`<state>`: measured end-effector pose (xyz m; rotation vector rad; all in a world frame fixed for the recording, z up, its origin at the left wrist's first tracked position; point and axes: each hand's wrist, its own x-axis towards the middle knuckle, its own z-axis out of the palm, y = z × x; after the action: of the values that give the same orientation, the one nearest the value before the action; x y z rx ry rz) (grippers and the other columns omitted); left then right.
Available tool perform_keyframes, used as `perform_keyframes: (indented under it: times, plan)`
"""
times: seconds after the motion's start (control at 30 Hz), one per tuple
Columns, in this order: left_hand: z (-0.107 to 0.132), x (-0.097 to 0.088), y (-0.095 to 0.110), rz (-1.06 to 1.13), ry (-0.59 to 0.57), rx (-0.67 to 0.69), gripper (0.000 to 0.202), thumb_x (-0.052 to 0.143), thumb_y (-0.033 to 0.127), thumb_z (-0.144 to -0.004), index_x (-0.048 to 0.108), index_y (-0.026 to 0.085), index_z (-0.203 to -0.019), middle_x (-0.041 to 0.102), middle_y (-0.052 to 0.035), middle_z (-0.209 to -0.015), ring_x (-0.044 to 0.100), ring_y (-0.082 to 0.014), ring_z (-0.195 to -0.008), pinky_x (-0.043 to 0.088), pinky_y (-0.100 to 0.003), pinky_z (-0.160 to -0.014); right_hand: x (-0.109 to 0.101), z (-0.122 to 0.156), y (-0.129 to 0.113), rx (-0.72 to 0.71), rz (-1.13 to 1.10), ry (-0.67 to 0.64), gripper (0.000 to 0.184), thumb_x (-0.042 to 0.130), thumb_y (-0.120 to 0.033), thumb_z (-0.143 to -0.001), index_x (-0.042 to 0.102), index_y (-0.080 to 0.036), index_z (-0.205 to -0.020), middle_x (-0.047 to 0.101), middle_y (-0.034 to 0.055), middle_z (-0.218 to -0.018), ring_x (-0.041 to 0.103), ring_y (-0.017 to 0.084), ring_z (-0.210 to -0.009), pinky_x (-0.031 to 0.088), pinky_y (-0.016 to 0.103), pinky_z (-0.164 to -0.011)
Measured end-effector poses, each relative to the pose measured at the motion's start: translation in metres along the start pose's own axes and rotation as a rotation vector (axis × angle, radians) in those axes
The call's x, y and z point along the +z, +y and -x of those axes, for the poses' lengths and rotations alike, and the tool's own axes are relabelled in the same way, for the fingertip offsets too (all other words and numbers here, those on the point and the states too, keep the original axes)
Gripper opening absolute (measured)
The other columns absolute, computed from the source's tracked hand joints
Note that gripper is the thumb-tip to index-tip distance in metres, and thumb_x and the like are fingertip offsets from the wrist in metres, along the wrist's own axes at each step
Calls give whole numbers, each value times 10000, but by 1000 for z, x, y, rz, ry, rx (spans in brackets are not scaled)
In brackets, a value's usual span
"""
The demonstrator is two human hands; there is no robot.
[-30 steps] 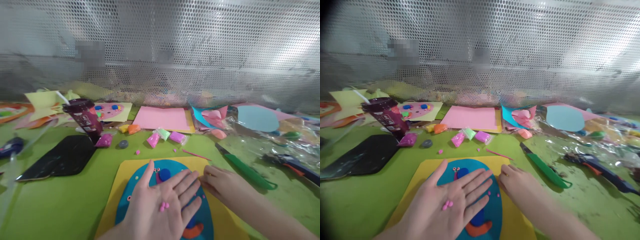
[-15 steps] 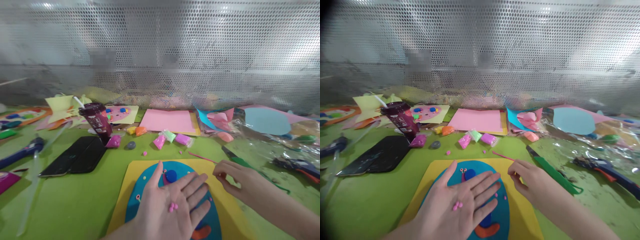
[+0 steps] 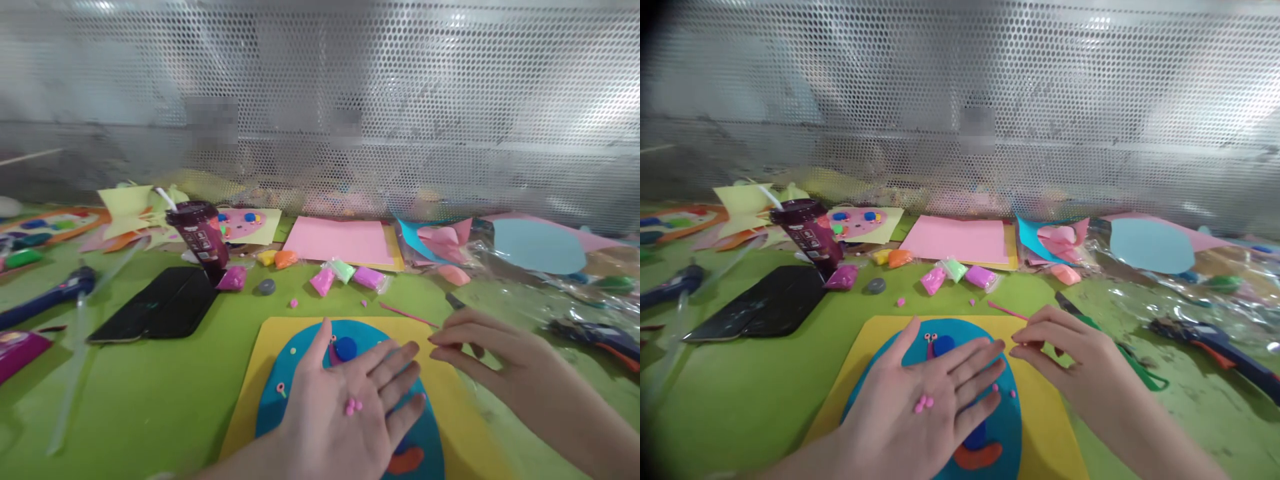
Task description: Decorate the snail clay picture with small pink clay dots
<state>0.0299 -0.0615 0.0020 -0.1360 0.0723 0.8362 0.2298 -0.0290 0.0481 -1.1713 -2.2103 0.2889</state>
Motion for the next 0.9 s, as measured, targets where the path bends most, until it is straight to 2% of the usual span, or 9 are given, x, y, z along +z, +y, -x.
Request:
perform_keyframes:
  times: [0.07,0.13,0.23,0.3,0.4,0.63,0.73,0.83,0.9]
  plan:
    - [-1,2,-1,-29,28,1,784,379,586,-823,281,4,-1340,357,-177,-1382,342,-288,-1243,315,-390,-985,2,0,-10,-58,-7,48,334,518,-495,-863,636,-235,-690,612,29,-733,613,152,-614,516,200,-517]
    - [-2,4,-3,-47,59,-3,792,375,610,-809,296,23,-1336,391,-167,-1349,434,-266,-1130,347,-365,-922,6,3,-20,-137,-7,47,276,504,-404,-893,654,-235,-734,621,35,-755,625,148,-635,530,180,-537]
    - [-2,7,-6,-18,75,-1,849,329,674,-788,301,22,-1331,420,-173,-1314,491,-247,-1014,350,-338,-886,12,13,-30,-286,9,-21,173,490,-221,-890,661,-235,-913,631,46,-911,637,148,-780,542,155,-647]
    - [-2,7,-7,3,70,-2,884,281,703,-780,289,11,-1331,424,-189,-1299,507,-245,-969,357,-328,-851,15,19,-33,-348,14,-78,213,511,-151,-857,625,-232,-1018,615,42,-995,624,142,-858,530,145,-720]
    - [-3,6,-8,7,62,-15,896,256,713,-776,291,9,-1328,440,-196,-1271,521,-232,-897,369,-300,-756,19,24,-37,-324,-9,-99,258,534,-112,-829,580,-240,-1048,608,22,-1012,616,127,-878,511,145,-783]
    - [-6,1,-10,10,38,-60,914,246,739,-751,290,36,-1333,500,-179,-1176,526,-236,-812,350,-296,-662,20,22,-42,-293,-104,-140,218,560,-103,-827,566,-246,-991,620,-9,-921,621,111,-822,517,129,-753]
    - [-6,4,-12,11,78,-53,923,222,740,-756,279,18,-1328,522,-179,-1090,536,-239,-797,358,-295,-678,24,25,-42,-299,-131,-116,210,581,-101,-810,562,-240,-967,590,5,-918,606,128,-849,520,163,-775]
    - [-6,6,-14,0,105,-50,911,179,721,-777,303,-12,-1302,543,-174,-991,543,-248,-811,370,-297,-735,30,28,-41,-276,-175,-123,211,599,-87,-794,564,-233,-943,554,25,-923,598,150,-848,540,196,-733]
    - [-7,6,-15,-1,95,-58,917,192,728,-772,338,-20,-1282,551,-146,-910,535,-228,-753,371,-270,-670,34,29,-40,-266,-197,-143,185,600,-100,-805,573,-233,-930,546,35,-924,594,161,-849,544,209,-706]
